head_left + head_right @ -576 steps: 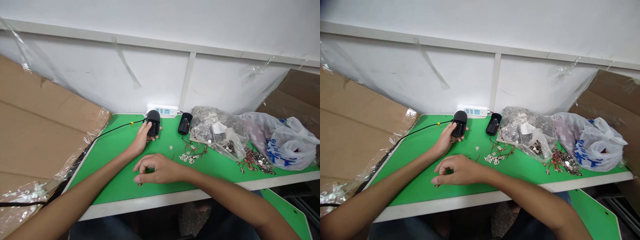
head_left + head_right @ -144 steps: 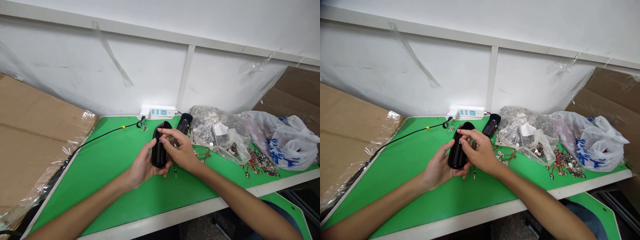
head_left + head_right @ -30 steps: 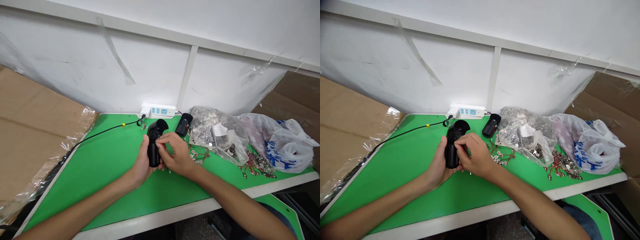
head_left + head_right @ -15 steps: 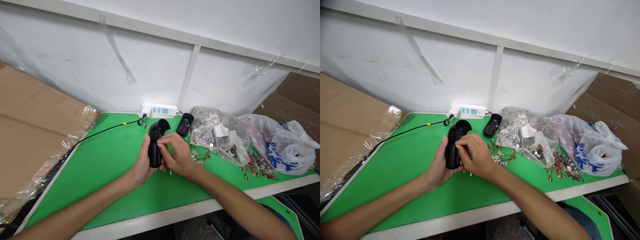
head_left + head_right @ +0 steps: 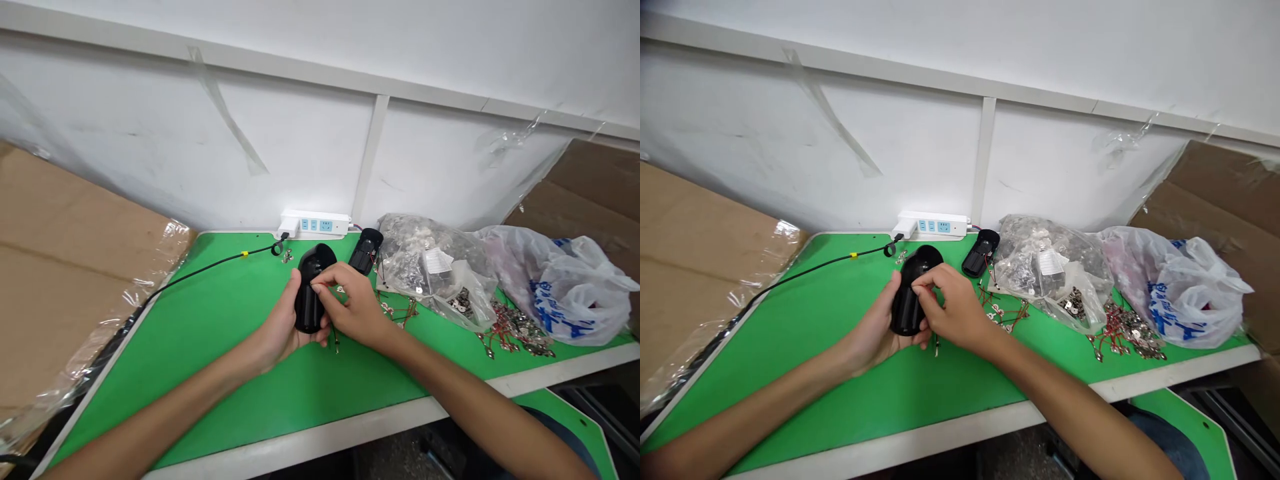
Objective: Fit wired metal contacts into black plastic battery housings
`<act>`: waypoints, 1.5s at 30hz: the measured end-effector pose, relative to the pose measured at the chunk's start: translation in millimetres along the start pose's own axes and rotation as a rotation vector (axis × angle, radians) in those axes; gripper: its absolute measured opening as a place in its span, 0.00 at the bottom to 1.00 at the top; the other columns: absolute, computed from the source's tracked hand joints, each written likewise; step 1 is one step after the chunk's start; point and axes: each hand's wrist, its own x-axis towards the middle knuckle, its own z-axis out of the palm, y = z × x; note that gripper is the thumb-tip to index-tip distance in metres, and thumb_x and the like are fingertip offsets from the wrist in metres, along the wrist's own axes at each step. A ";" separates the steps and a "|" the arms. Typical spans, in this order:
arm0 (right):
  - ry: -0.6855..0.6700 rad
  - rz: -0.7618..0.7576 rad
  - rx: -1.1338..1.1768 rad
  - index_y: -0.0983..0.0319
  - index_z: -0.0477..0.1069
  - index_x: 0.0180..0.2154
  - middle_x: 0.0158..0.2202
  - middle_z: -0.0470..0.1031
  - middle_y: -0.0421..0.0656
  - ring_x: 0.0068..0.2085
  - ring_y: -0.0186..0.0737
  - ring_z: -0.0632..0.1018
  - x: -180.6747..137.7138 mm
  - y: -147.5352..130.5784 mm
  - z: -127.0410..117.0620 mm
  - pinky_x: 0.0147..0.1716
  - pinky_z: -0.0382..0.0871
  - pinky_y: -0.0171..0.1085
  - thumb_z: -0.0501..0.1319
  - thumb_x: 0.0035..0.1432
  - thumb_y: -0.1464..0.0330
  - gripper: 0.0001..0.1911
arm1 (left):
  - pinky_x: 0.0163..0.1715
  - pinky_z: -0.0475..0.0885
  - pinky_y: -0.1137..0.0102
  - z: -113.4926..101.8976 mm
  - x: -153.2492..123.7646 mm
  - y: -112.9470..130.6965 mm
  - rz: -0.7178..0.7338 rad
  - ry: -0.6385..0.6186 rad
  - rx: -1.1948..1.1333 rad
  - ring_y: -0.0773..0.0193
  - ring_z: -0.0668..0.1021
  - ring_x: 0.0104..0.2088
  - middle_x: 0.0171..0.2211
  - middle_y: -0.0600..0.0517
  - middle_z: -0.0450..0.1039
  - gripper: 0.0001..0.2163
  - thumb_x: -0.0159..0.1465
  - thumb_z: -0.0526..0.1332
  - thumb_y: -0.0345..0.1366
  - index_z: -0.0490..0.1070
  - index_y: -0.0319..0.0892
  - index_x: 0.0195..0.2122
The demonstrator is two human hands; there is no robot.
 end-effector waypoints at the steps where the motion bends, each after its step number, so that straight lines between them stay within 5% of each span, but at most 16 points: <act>1: 0.008 0.027 0.004 0.58 0.76 0.39 0.38 0.79 0.43 0.40 0.40 0.79 0.6 0.3 -1.4 0.43 0.74 0.41 0.61 0.70 0.69 0.05 | 0.28 0.76 0.66 0.3 -0.4 3.2 -0.007 -0.024 0.025 0.60 0.77 0.24 0.24 0.46 0.75 0.37 0.66 0.50 0.72 0.76 0.39 0.31; 8: 0.108 0.417 0.471 0.59 0.77 0.41 0.37 0.80 0.43 0.35 0.38 0.80 10.0 4.6 -5.4 0.35 0.77 0.37 0.68 0.63 0.56 0.13 | 0.24 0.71 0.69 -7.9 4.0 20.9 0.031 -0.137 0.248 0.58 0.80 0.26 0.31 0.43 0.78 0.39 0.62 0.50 0.76 0.75 0.39 0.36; 13: 0.169 0.634 0.846 0.61 0.76 0.37 0.31 0.78 0.40 0.30 0.35 0.75 18.9 8.7 -10.3 0.30 0.71 0.34 0.76 0.50 0.55 0.20 | 0.20 0.60 0.73 -16.0 4.1 34.1 0.356 0.141 0.559 0.66 0.68 0.20 0.22 0.53 0.68 0.24 0.66 0.63 0.61 0.76 0.41 0.35; 16: 0.139 0.698 0.944 0.61 0.76 0.32 0.28 0.76 0.37 0.28 0.33 0.73 19.7 5.5 -12.4 0.30 0.71 0.33 0.79 0.46 0.58 0.19 | 0.32 0.69 0.71 -19.9 -1.5 43.6 0.666 0.326 0.900 0.59 0.76 0.33 0.35 0.49 0.77 0.18 0.61 0.73 0.49 0.79 0.42 0.45; 18: 0.136 0.726 0.979 0.61 0.76 0.31 0.28 0.76 0.37 0.29 0.34 0.73 18.5 2.5 -11.7 0.31 0.72 0.33 0.80 0.44 0.58 0.20 | 0.51 0.73 0.63 -23.3 -3.9 49.1 0.810 0.352 1.117 0.48 0.78 0.51 0.53 0.44 0.78 0.30 0.56 0.77 0.48 0.76 0.45 0.58; 20: 0.124 0.747 1.003 0.62 0.77 0.32 0.30 0.77 0.39 0.31 0.35 0.75 16.2 0.4 -9.4 0.34 0.73 0.34 0.80 0.43 0.58 0.20 | 0.66 0.66 0.54 -27.5 -3.8 52.3 0.895 0.299 1.303 0.40 0.73 0.64 0.65 0.42 0.72 0.37 0.56 0.77 0.50 0.71 0.45 0.65; 25: 0.089 0.765 1.012 0.62 0.79 0.34 0.33 0.78 0.41 0.34 0.35 0.75 10.0 1.2 -2.8 0.35 0.71 0.34 0.80 0.45 0.56 0.21 | 0.64 0.72 0.52 -38.4 1.3 46.6 1.031 0.161 1.680 0.45 0.77 0.63 0.65 0.43 0.74 0.32 0.69 0.67 0.51 0.63 0.45 0.70; 35: 0.061 0.812 0.977 0.63 0.78 0.31 0.34 0.77 0.40 0.34 0.33 0.74 8.1 5.3 -4.3 0.36 0.69 0.33 0.79 0.47 0.56 0.19 | 0.62 0.76 0.59 -49.0 6.0 36.1 1.199 0.179 1.684 0.52 0.81 0.59 0.63 0.44 0.76 0.30 0.71 0.66 0.46 0.62 0.46 0.71; 45: 0.112 0.811 0.923 0.63 0.76 0.28 0.35 0.77 0.41 0.35 0.35 0.75 11.8 4.6 -4.8 0.38 0.71 0.36 0.81 0.41 0.57 0.21 | 0.62 0.76 0.57 -49.1 14.5 26.3 1.055 0.156 1.501 0.50 0.82 0.59 0.63 0.45 0.77 0.31 0.70 0.66 0.50 0.65 0.47 0.71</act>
